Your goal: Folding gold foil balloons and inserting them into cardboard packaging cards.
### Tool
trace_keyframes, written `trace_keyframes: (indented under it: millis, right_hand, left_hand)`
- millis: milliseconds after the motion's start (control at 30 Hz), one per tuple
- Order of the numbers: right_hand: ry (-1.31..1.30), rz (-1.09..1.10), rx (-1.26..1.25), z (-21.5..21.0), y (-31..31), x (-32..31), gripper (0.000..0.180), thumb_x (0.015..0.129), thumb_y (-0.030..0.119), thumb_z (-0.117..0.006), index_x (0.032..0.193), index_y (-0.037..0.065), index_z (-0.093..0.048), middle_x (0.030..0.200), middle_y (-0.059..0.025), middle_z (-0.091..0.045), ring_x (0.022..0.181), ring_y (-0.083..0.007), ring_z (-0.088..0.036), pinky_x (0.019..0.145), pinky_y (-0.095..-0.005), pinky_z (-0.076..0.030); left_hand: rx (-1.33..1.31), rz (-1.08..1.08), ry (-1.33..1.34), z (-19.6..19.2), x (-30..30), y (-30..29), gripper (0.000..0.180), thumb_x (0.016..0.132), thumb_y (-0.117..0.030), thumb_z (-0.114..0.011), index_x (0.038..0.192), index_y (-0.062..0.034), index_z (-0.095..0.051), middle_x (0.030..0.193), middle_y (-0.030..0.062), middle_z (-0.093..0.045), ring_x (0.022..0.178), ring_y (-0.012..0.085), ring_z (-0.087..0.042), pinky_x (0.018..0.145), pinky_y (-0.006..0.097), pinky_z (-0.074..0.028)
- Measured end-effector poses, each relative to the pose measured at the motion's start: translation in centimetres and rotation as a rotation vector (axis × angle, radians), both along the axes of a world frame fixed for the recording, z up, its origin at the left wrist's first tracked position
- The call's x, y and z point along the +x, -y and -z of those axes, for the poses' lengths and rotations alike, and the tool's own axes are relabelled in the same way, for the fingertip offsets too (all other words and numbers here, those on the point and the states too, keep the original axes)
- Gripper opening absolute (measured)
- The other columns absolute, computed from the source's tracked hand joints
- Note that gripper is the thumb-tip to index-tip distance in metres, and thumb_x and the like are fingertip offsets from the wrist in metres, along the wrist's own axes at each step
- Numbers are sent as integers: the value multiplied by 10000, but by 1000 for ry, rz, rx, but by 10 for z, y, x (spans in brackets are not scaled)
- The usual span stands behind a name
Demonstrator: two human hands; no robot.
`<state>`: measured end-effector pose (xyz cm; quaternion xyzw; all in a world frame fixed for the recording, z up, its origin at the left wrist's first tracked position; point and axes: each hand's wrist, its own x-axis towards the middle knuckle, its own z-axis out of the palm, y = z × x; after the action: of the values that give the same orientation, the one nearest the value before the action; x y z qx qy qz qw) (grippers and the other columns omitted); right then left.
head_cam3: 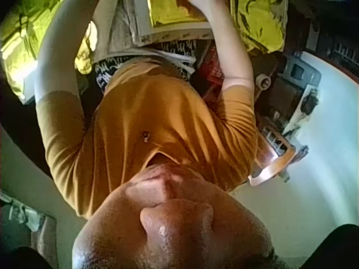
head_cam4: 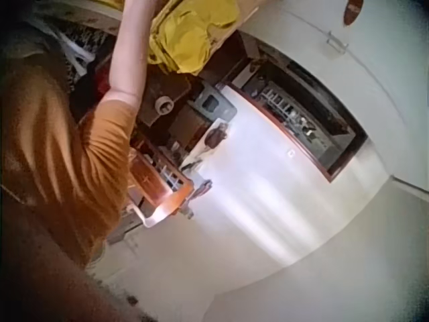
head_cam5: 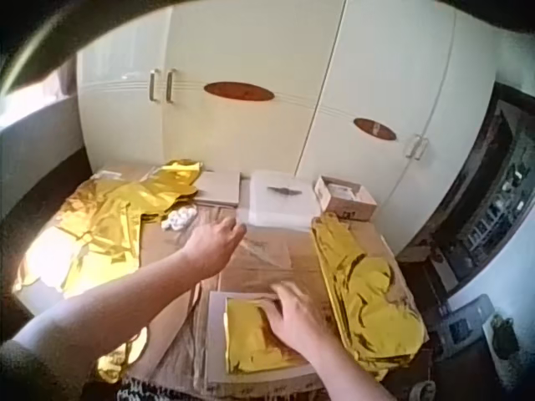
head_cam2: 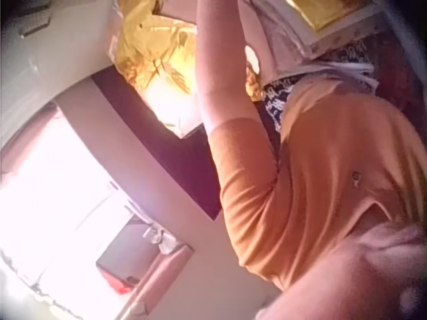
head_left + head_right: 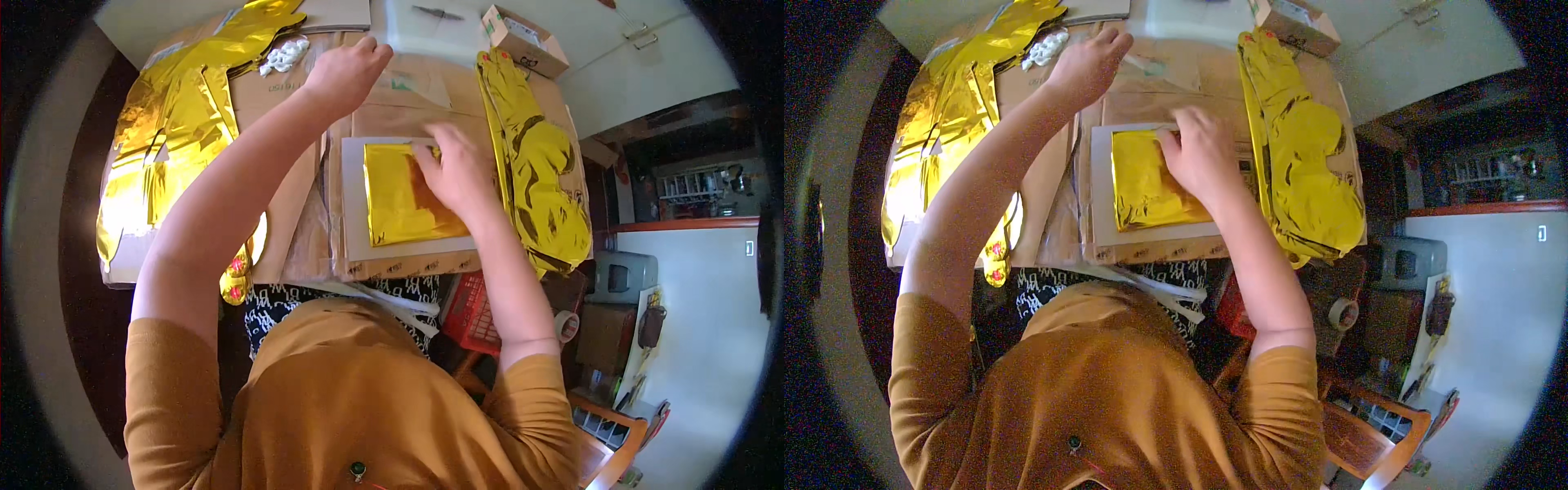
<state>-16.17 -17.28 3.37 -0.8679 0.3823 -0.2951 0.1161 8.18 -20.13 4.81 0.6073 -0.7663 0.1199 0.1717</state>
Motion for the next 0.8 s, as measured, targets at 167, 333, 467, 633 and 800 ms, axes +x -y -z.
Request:
trace_keyframes:
  millis: [167,333,467,633,800]
  right_hand:
    - [-65,-120,34,23,-44,-21,377,895,263,-690,1185,23,-668,1310,-207,-630,1255,-421,-556,1108,-499,-389]
    - [90,-70,-51,0,-88,-41,334,901,231,-697,1157,18,-675,1259,-184,-652,1230,-380,-574,1086,-480,-403]
    - [452,303,202,11,-168,-103,140,925,154,-657,908,15,-648,881,-86,-662,818,-195,-627,757,-331,-483]
    - [923,332,1190,62,-223,-108,226,955,171,-614,1083,-14,-637,1052,-98,-678,948,-192,-642,846,-321,-500]
    - [1147,135,1225,96,-201,-73,552,983,223,-591,1452,10,-394,1348,-149,-575,1199,-283,-614,956,-434,-527]
  left_hand:
    - [50,27,-54,11,1,-17,245,869,-93,-580,1113,-78,-566,1014,142,-634,837,374,-691,680,471,-574]
    - [145,105,-31,11,-18,-62,187,880,-188,-617,1032,-84,-581,902,128,-630,755,380,-680,658,482,-569]
    - [221,148,-58,14,-24,-74,163,888,-224,-623,948,-74,-601,897,133,-642,762,372,-676,669,484,-563]
    - [235,191,-81,18,-24,-81,176,893,-231,-613,861,-58,-600,852,147,-647,775,381,-665,700,498,-552]
    - [287,194,-102,13,-31,-87,158,887,-196,-582,882,-43,-624,879,165,-679,804,391,-680,733,494,-560]
